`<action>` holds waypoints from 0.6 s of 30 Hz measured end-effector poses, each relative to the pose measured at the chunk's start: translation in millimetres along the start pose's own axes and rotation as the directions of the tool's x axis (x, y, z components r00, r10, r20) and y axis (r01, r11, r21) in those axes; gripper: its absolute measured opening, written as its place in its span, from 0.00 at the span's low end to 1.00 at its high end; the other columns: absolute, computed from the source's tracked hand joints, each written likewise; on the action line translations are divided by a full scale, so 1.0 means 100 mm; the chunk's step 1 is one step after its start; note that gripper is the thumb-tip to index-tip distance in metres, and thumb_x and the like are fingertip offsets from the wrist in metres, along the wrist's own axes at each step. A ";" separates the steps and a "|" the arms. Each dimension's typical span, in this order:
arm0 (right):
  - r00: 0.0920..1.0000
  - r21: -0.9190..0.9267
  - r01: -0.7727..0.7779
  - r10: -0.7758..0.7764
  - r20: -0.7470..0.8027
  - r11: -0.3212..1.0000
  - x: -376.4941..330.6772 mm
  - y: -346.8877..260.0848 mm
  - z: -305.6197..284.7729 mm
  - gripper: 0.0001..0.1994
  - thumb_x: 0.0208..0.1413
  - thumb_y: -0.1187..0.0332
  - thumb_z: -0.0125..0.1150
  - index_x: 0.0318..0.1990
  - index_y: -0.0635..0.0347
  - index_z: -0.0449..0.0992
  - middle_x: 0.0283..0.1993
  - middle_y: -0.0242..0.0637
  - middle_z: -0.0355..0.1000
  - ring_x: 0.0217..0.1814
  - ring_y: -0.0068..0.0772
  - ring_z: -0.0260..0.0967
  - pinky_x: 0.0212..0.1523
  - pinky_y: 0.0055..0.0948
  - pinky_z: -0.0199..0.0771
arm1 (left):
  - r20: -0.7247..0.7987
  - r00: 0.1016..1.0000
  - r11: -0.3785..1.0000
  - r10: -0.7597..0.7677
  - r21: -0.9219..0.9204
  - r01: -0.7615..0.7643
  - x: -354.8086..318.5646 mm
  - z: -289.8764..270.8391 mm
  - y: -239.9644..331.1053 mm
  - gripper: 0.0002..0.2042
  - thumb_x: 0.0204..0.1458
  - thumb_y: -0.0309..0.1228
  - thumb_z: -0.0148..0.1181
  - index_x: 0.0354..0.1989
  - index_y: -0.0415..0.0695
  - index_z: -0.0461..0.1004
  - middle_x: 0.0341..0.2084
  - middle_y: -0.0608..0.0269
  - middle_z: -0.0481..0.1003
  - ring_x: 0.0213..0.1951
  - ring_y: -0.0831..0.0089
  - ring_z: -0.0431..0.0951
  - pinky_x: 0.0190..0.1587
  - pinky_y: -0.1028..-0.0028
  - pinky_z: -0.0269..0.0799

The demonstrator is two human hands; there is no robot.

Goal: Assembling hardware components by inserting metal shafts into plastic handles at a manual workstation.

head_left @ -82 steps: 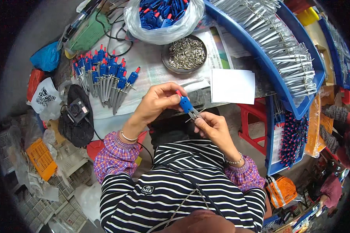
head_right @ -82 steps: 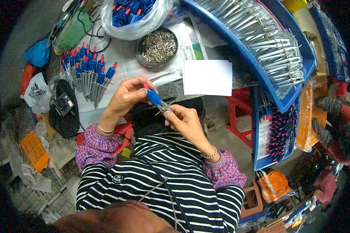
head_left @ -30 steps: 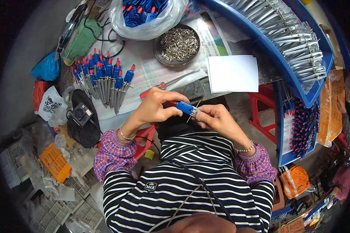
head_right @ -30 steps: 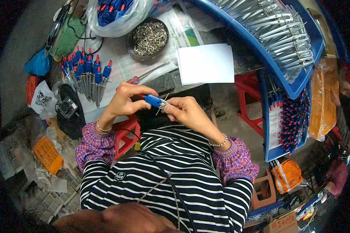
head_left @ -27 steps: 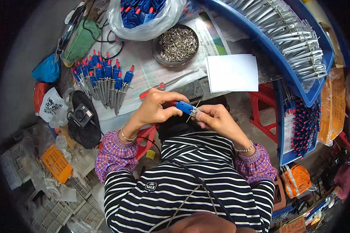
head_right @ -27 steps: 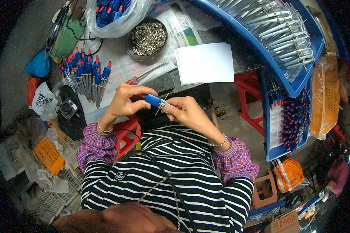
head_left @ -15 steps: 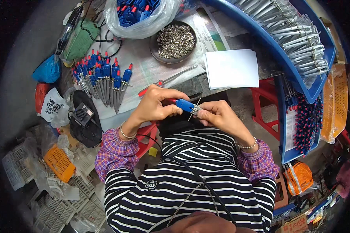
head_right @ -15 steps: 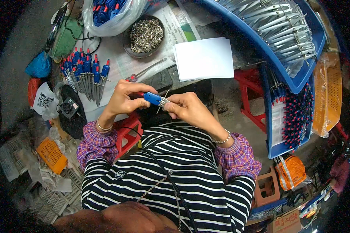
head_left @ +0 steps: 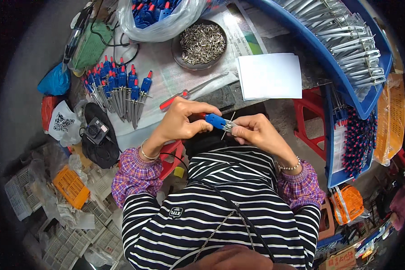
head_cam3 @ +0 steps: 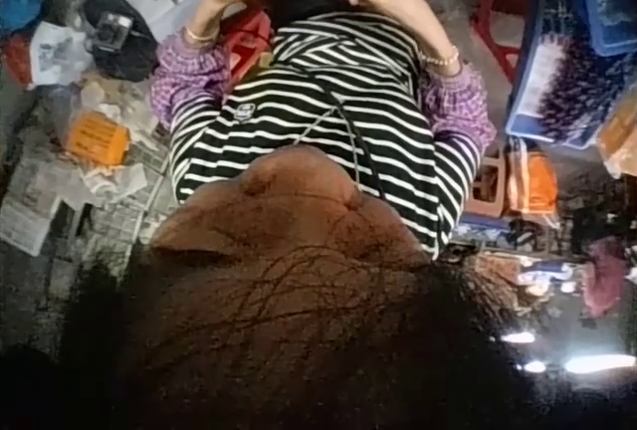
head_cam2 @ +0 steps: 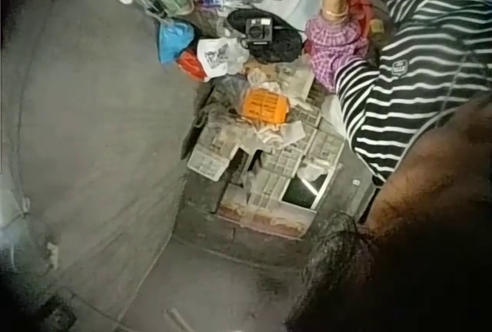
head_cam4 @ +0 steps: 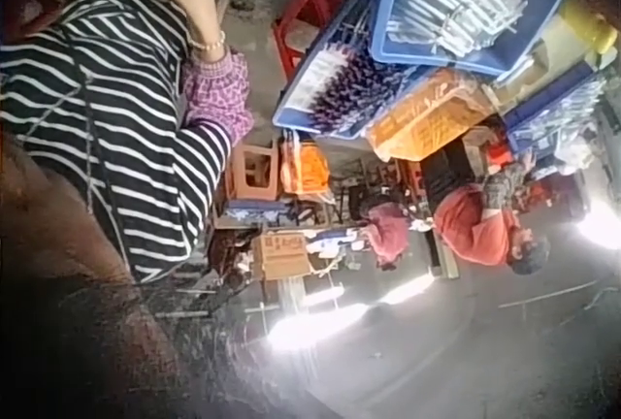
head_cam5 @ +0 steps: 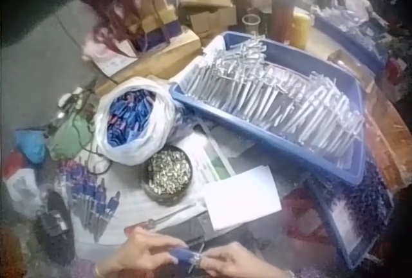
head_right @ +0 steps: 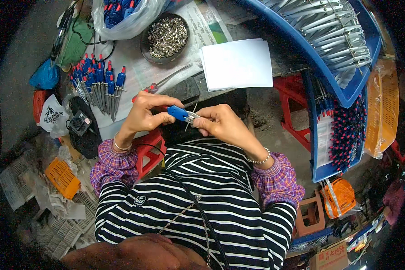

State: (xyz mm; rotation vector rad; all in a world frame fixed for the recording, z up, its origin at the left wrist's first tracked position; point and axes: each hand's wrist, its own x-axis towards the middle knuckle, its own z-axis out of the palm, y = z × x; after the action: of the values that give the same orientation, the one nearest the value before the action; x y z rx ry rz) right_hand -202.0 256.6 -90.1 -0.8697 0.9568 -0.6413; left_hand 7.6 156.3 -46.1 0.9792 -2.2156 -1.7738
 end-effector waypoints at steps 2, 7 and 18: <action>0.999 0.134 -0.040 0.044 -0.030 0.990 -0.01 0.01 0.05 0.11 0.59 0.67 0.55 0.32 0.67 0.77 0.18 0.23 0.64 0.18 0.09 0.53 0.18 0.14 0.49 | -0.089 0.996 0.998 0.018 0.062 -0.013 -0.01 0.04 0.04 0.13 0.37 0.20 0.65 0.36 0.36 0.79 0.21 0.61 0.78 0.22 0.80 0.78 0.24 0.82 0.71; 0.997 0.063 -0.054 0.057 -0.053 0.997 0.00 -0.02 0.08 0.10 0.57 0.68 0.56 0.31 0.67 0.77 0.17 0.25 0.65 0.18 0.11 0.56 0.19 0.16 0.52 | -0.093 0.993 0.994 0.069 0.087 -0.061 -0.03 0.04 -0.04 0.14 0.36 0.20 0.65 0.36 0.36 0.79 0.22 0.59 0.79 0.22 0.78 0.78 0.24 0.81 0.72; 0.996 0.053 -0.040 0.043 -0.072 0.998 0.00 0.00 0.10 0.11 0.56 0.68 0.55 0.28 0.67 0.76 0.16 0.26 0.66 0.18 0.13 0.56 0.19 0.19 0.55 | -0.064 0.993 0.991 0.094 0.096 -0.088 -0.04 0.04 -0.06 0.13 0.37 0.19 0.64 0.36 0.35 0.78 0.22 0.57 0.79 0.22 0.77 0.79 0.25 0.81 0.73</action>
State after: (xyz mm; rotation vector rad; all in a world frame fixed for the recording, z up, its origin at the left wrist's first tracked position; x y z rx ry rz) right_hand -193.0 259.8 -87.2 -0.7837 1.0173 -0.6626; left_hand 10.8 161.2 -51.3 0.9255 -2.2802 -1.5877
